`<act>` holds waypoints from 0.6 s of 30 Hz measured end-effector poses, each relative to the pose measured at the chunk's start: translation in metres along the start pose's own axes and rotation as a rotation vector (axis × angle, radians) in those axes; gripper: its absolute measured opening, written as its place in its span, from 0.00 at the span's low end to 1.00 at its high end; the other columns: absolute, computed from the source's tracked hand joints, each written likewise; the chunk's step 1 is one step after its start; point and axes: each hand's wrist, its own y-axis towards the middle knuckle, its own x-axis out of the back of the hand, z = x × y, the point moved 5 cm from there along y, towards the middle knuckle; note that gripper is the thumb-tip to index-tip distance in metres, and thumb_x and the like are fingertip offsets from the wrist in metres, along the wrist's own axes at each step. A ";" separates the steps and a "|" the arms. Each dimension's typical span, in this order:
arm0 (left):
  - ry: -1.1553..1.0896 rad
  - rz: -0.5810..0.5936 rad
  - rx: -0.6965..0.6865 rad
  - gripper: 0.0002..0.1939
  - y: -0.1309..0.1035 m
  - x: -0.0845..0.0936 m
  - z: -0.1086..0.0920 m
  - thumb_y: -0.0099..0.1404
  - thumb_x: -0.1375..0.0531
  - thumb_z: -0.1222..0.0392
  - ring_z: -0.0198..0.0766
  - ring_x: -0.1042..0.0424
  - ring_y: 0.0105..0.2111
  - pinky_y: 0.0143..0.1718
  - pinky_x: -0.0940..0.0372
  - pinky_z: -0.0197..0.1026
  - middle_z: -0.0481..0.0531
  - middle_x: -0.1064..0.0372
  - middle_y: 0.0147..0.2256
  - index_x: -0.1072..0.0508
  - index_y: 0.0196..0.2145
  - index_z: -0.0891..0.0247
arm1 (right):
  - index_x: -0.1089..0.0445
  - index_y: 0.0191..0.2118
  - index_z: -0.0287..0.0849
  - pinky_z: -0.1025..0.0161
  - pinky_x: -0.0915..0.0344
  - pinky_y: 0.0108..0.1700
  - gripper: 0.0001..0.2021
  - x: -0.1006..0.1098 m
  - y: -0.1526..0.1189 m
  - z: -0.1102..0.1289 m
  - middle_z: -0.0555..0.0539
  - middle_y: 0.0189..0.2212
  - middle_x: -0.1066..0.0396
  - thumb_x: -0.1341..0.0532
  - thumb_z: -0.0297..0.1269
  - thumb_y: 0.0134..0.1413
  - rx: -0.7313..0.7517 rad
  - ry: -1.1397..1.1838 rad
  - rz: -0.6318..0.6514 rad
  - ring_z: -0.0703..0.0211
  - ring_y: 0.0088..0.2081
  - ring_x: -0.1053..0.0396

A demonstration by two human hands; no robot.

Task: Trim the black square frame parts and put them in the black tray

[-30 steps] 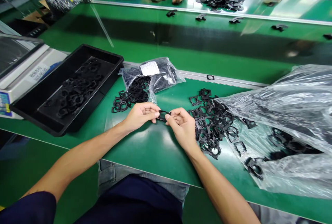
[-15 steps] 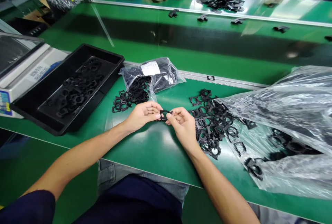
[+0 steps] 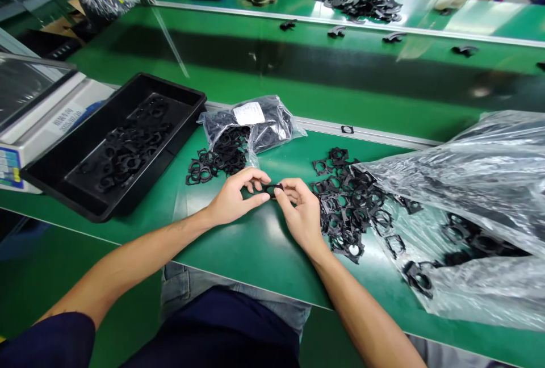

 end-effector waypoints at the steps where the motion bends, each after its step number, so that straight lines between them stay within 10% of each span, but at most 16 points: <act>1: -0.001 0.015 -0.015 0.11 0.000 -0.001 -0.001 0.60 0.35 0.62 0.31 0.30 0.33 0.34 0.36 0.34 0.51 0.26 0.37 0.26 0.41 0.63 | 0.27 0.36 0.46 0.61 0.28 0.38 0.14 0.000 0.000 0.001 0.49 0.32 0.27 0.32 0.51 0.55 0.013 -0.023 0.022 0.58 0.33 0.27; 18: -0.381 0.174 0.237 0.15 0.002 -0.011 0.017 0.57 0.30 0.55 0.31 0.26 0.27 0.31 0.31 0.34 0.48 0.28 0.28 0.27 0.37 0.67 | 0.29 0.34 0.45 0.63 0.29 0.32 0.18 -0.004 0.001 0.005 0.51 0.28 0.28 0.28 0.53 0.49 -0.045 0.089 0.039 0.61 0.27 0.31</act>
